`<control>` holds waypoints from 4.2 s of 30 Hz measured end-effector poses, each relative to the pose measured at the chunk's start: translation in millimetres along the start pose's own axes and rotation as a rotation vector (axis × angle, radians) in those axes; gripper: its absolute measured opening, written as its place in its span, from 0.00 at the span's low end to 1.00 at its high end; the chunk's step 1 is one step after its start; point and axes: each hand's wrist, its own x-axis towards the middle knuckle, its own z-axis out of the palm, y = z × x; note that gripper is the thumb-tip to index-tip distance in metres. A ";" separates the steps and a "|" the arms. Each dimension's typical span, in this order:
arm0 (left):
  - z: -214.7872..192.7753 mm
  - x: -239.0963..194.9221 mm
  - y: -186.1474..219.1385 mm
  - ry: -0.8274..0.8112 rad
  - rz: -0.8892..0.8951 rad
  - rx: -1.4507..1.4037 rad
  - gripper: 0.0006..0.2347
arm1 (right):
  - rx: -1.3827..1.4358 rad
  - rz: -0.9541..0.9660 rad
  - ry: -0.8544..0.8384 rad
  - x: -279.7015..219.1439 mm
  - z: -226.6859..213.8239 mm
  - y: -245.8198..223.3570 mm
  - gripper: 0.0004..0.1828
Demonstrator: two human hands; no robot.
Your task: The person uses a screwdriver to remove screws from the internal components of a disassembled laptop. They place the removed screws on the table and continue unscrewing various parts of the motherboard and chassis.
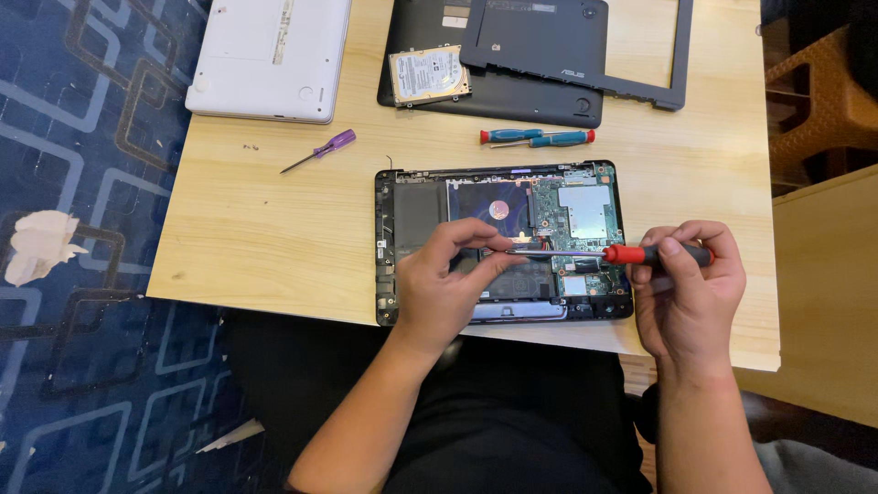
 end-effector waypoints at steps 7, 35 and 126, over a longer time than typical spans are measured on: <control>1.8 -0.4 -1.9 0.034 0.030 0.044 0.18 | -0.002 -0.031 -0.013 0.0 -0.6 0.7 0.10; 1.2 -0.3 0.7 0.005 0.048 -0.053 0.14 | 0.013 -0.036 -0.016 -1.2 -0.2 -1.4 0.11; 1.3 7.8 -13.3 -0.506 0.517 0.338 0.02 | -0.541 -0.848 0.037 -57.8 -2.9 -44.4 0.24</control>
